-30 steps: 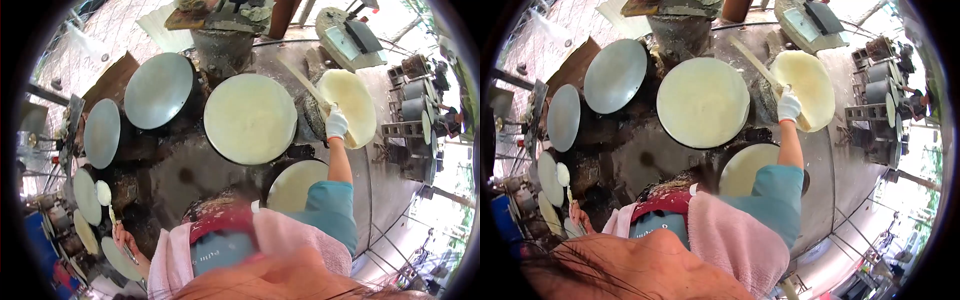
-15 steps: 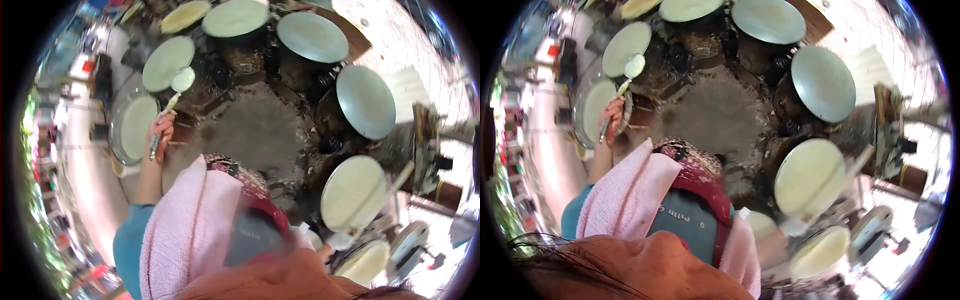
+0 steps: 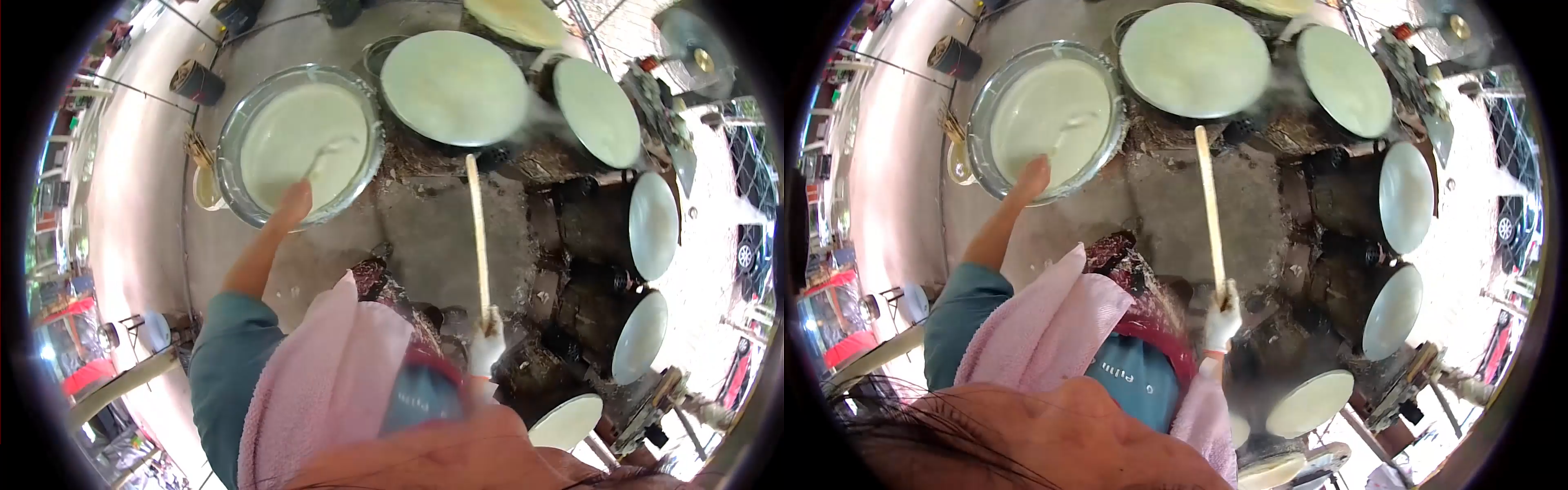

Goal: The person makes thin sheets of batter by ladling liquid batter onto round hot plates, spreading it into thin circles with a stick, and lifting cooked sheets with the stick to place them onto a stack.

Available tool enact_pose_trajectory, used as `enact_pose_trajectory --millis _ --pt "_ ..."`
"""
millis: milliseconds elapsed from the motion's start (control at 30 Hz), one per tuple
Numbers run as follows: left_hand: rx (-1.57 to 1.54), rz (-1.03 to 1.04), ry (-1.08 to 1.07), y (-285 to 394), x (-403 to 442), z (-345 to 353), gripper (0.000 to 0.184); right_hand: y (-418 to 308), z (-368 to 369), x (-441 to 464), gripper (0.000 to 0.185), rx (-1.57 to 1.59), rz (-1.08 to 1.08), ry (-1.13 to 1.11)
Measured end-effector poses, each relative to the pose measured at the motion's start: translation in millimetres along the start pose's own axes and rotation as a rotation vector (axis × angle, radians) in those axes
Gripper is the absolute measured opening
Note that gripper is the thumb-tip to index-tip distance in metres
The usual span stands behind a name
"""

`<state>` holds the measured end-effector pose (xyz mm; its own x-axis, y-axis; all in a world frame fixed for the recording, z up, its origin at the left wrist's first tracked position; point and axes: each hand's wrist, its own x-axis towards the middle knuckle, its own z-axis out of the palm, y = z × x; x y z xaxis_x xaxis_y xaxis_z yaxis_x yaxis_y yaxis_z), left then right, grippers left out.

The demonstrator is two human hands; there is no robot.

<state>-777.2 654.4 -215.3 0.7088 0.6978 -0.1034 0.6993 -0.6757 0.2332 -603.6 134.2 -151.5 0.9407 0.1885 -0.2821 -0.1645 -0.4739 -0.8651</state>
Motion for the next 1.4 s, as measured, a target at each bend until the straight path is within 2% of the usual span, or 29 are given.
enact_pose_trajectory --millis 67,100,200,300,333,400,467,533,567,600,667,700,800,833,900,1000,1033,1100,1167,1233,1300,1333,1400 --pt "0.179 0.103 -0.206 -2 36 -10 0.017 -11 38 -3 0.043 -0.003 0.076 -0.095" --pt "0.202 0.155 -0.223 -19 57 7 0.02 -20 50 -4 0.044 0.024 0.147 -0.126" --pt "0.12 0.124 -0.187 -24 109 7 0.021 -6 69 1 0.044 -0.004 0.222 -0.14" --pt "0.063 0.123 -0.283 -43 136 17 0.023 -19 79 6 0.044 -0.04 0.175 -0.142" --pt "0.055 0.136 -0.349 -47 140 17 0.025 -22 82 5 0.044 -0.052 0.154 -0.141" --pt "0.038 0.164 -0.498 -54 132 20 0.028 -14 85 8 0.048 0.049 0.314 -0.187" --pt "-0.138 0.245 -0.736 -84 101 58 0.032 -21 100 8 0.051 0.052 0.265 -0.279" --pt "-0.694 -0.145 -0.825 -86 71 77 0.038 -28 113 9 0.064 -0.016 0.209 -0.461" --pt "-1.153 -0.593 -0.747 -70 39 78 0.042 -32 125 5 0.06 0.006 0.2 -0.481" --pt "-1.217 -0.643 -0.813 -64 16 77 0.041 -36 133 -3 0.057 0.027 0.196 -0.503" --pt "-1.419 -0.752 -0.881 -48 -22 61 0.039 -27 138 -12 0.048 -0.256 0.269 -0.625" --pt "-1.56 -0.809 -0.885 -34 -38 48 0.038 -13 142 -19 0.047 -0.293 0.257 -0.676" --pt "-2.051 -0.802 -0.735 6 -83 27 0.03 -26 142 -42 0.044 -0.276 0.429 -0.839" --pt "-2.16 -0.772 -0.65 26 -96 14 0.028 -21 140 -49 0.043 -0.188 0.582 -0.887" --pt "-2.373 -0.685 -0.471 61 -117 -23 0.026 14 128 -54 0.041 -0.15 0.539 -0.985" --pt "-2.724 -0.571 -0.506 76 -135 -52 0.026 31 101 -57 0.042 0.052 0.36 -0.98" --pt "-2.998 -0.433 -0.727 60 -133 -35 0.027 26 93 -58 0.043 0.111 0.33 -0.974" --pt "-2.975 -0.482 -0.58 74 -144 -106 0.028 -21 73 -60 0.043 0.167 0.302 -0.956" --pt "-2.939 -0.325 -0.511 78 -156 -167 0.03 -55 49 -55 0.045 0.154 0.173 -0.945" --pt "-2.845 0.027 -0.535 64 -154 -208 0.033 -102 28 -63 0.048 0.151 0.011 -0.887" --pt "-2.446 0.132 -0.322 51 -134 -226 0.035 -76 23 -56 0.048 0.303 0.044 -0.762" --pt "-2.249 0.161 -0.224 44 -122 -232 0.036 -65 22 -53 0.048 0.377 0.073 -0.696" --pt "-2.274 0.015 -0.174 31 -86 -242 0.029 -63 25 -44 0.042 0.548 0.123 -0.584"
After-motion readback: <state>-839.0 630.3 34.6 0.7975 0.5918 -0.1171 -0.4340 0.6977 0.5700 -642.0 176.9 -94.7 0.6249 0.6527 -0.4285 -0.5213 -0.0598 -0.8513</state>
